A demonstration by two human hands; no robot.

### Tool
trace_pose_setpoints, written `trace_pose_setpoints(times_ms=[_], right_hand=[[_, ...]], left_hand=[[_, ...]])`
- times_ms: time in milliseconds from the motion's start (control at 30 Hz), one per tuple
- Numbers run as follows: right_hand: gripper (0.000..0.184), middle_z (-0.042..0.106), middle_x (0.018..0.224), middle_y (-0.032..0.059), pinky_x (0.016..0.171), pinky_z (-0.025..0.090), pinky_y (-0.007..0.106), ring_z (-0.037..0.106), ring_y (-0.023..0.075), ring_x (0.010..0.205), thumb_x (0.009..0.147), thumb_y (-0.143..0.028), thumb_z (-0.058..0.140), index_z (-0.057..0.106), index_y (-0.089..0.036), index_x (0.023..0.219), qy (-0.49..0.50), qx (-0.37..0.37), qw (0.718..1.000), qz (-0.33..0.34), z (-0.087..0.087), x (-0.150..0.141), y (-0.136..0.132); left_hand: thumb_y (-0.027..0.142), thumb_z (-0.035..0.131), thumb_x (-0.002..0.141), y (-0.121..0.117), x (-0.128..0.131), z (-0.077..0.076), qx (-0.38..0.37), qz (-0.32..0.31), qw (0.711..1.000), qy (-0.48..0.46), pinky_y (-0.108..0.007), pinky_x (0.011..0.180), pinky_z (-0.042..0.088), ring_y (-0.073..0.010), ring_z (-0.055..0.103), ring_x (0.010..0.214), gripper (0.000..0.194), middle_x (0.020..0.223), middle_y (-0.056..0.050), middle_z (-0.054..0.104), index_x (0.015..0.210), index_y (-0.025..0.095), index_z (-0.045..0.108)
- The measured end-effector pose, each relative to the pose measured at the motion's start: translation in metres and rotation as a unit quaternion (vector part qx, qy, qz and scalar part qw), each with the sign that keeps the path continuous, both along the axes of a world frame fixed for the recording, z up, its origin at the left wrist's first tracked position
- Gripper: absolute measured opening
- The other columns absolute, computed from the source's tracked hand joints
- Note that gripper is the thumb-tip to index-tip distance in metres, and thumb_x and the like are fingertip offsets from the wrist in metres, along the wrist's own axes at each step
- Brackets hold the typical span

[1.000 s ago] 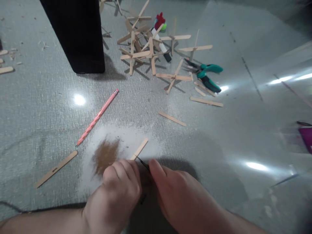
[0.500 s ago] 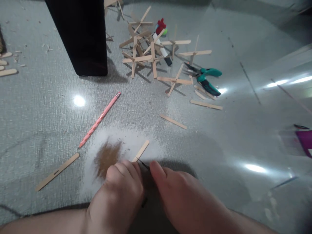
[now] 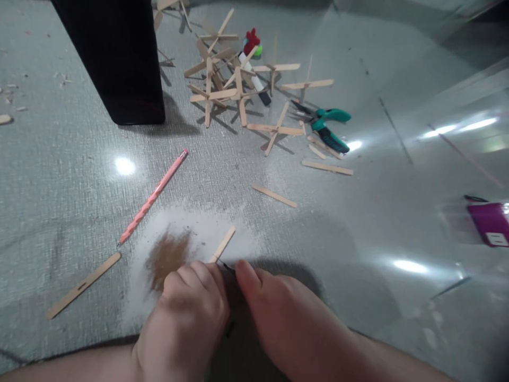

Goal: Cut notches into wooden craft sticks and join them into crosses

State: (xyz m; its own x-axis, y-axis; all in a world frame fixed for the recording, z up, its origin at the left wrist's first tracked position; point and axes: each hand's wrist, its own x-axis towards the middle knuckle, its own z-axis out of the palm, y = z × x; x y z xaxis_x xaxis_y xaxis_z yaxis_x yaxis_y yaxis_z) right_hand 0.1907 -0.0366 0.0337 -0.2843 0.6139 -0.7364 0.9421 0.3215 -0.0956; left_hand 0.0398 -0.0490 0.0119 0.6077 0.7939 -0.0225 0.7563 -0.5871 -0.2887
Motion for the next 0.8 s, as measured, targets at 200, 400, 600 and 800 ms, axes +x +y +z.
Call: trace_pose_setpoints(times_ms=[200, 400, 600, 800], right_hand=[[0.025, 0.078, 0.083, 0.0052, 0.047, 0.024, 0.033, 0.077, 0.0221, 0.066, 0.090, -0.005, 0.051, 0.059, -0.020, 0.108, 0.013, 0.021, 1.000, 0.002, 0.000, 0.001, 0.000], [0.025, 0.072, 0.075, 0.0038, 0.051, 0.028, 0.033, 0.069, 0.0189, 0.060, 0.085, -0.002, 0.049, 0.055, -0.018, 0.103, 0.121, 0.053, 0.991, 0.017, -0.001, 0.016, -0.005], [0.020, 0.064, 0.060, 0.0008, 0.049, 0.025, 0.031, 0.064, 0.0174, 0.052, 0.095, -0.006, 0.044, 0.057, -0.016, 0.105, 0.139, 0.118, 0.983, 0.012, -0.003, 0.018, -0.014], [0.017, 0.063, 0.054, -0.0020, 0.044, 0.024, 0.028, 0.061, 0.0160, 0.043, 0.096, -0.006, 0.043, 0.054, -0.018, 0.098, 0.178, 0.168, 0.969, -0.041, -0.002, 0.018, -0.025]], left_hand=[[0.020, 0.071, 0.063, 0.000, -0.002, -0.002, 0.019, -0.004, 1.000, -0.021, -0.026, 0.038, 0.037, -0.0186, 0.050, 0.041, 0.020, 0.053, -0.002, 0.052, 0.062, 0.021, 0.051], [0.006, 0.061, 0.073, 0.004, -0.006, 0.006, -0.012, -0.012, 1.000, 0.006, -0.026, 0.041, 0.041, -0.0195, 0.055, 0.044, 0.021, 0.055, -0.002, 0.053, 0.066, 0.021, 0.049], [-0.002, 0.052, 0.075, 0.006, -0.008, 0.006, 0.003, -0.012, 1.000, 0.006, -0.024, 0.039, 0.042, -0.0179, 0.055, 0.041, 0.028, 0.051, 0.000, 0.053, 0.063, 0.022, 0.047], [-0.004, 0.049, 0.073, 0.004, -0.004, 0.002, -0.021, 0.002, 1.000, -0.022, -0.024, 0.037, 0.038, -0.0183, 0.055, 0.039, 0.025, 0.051, -0.002, 0.056, 0.064, 0.020, 0.050]])
